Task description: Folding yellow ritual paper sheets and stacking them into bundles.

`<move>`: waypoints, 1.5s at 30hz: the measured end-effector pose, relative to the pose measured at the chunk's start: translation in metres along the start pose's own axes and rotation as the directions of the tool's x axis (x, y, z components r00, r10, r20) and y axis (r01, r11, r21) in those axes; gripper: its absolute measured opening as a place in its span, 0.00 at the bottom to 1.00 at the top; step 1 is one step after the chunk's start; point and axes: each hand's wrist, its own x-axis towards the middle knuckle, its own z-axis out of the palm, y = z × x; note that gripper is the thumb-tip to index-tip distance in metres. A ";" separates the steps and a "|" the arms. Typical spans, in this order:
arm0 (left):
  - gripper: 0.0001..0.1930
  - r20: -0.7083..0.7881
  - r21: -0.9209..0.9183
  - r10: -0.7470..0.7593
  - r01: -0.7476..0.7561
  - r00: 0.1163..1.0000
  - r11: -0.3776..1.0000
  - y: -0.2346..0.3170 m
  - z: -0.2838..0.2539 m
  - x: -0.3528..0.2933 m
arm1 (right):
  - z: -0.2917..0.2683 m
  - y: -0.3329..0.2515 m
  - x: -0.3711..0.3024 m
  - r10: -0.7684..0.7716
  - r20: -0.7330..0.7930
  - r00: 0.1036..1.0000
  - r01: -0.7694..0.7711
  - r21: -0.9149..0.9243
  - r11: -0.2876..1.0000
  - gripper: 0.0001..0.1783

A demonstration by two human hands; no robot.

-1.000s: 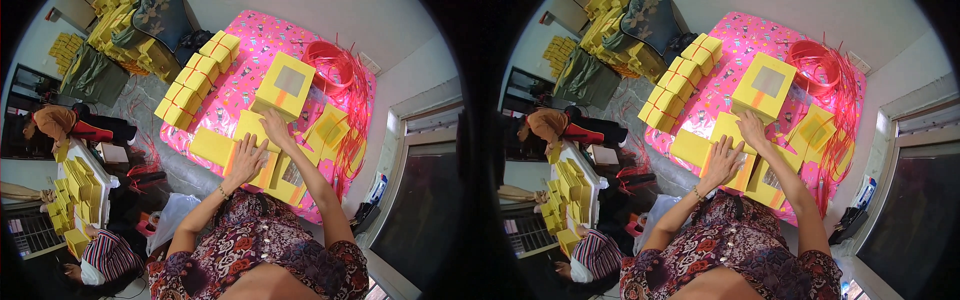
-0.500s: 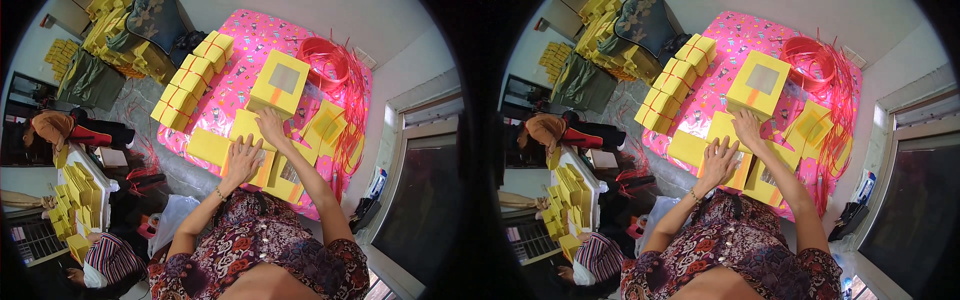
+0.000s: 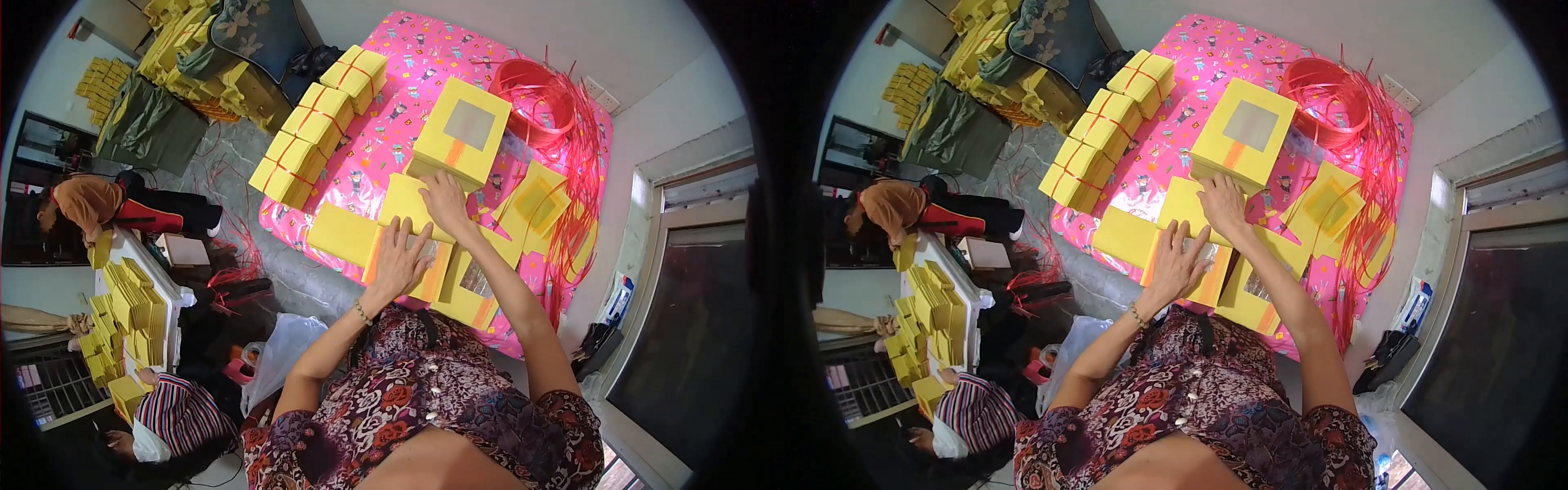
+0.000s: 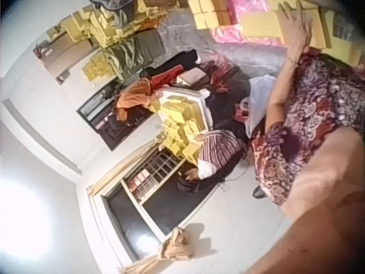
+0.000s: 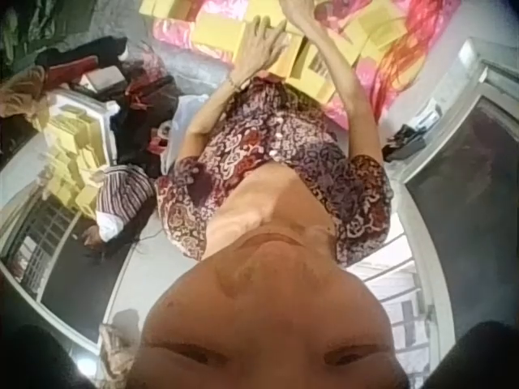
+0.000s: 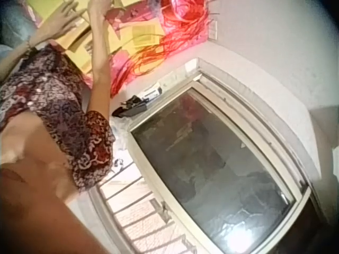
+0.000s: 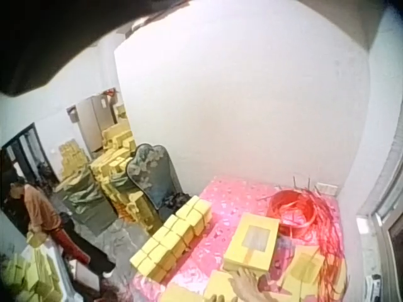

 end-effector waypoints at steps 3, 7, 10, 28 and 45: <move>0.34 -0.004 -0.032 -0.002 0.002 1.000 0.999 0.002 0.000 -0.002 | 0.000 0.001 0.000 -0.005 -0.002 1.000 0.005 0.011 1.000 0.16; 0.34 -0.032 -0.050 -0.009 0.007 0.999 0.999 0.001 0.002 -0.005 | 0.001 0.001 0.000 -0.016 0.001 1.000 0.016 0.041 0.999 0.16; 0.33 -0.032 -0.011 -0.025 0.025 0.999 1.000 0.003 0.002 -0.006 | 0.001 0.003 0.000 -0.018 0.002 1.000 0.018 0.050 0.999 0.16; 0.33 -0.013 0.045 -0.065 0.066 0.998 0.997 0.008 -0.001 -0.006 | 0.001 0.004 0.000 -0.043 0.003 0.999 0.043 0.058 0.997 0.16; 0.35 0.026 0.067 -0.061 0.059 0.998 0.996 0.005 0.004 -0.006 | -0.018 -0.007 -0.006 -0.112 -0.085 0.990 0.116 0.054 0.992 0.19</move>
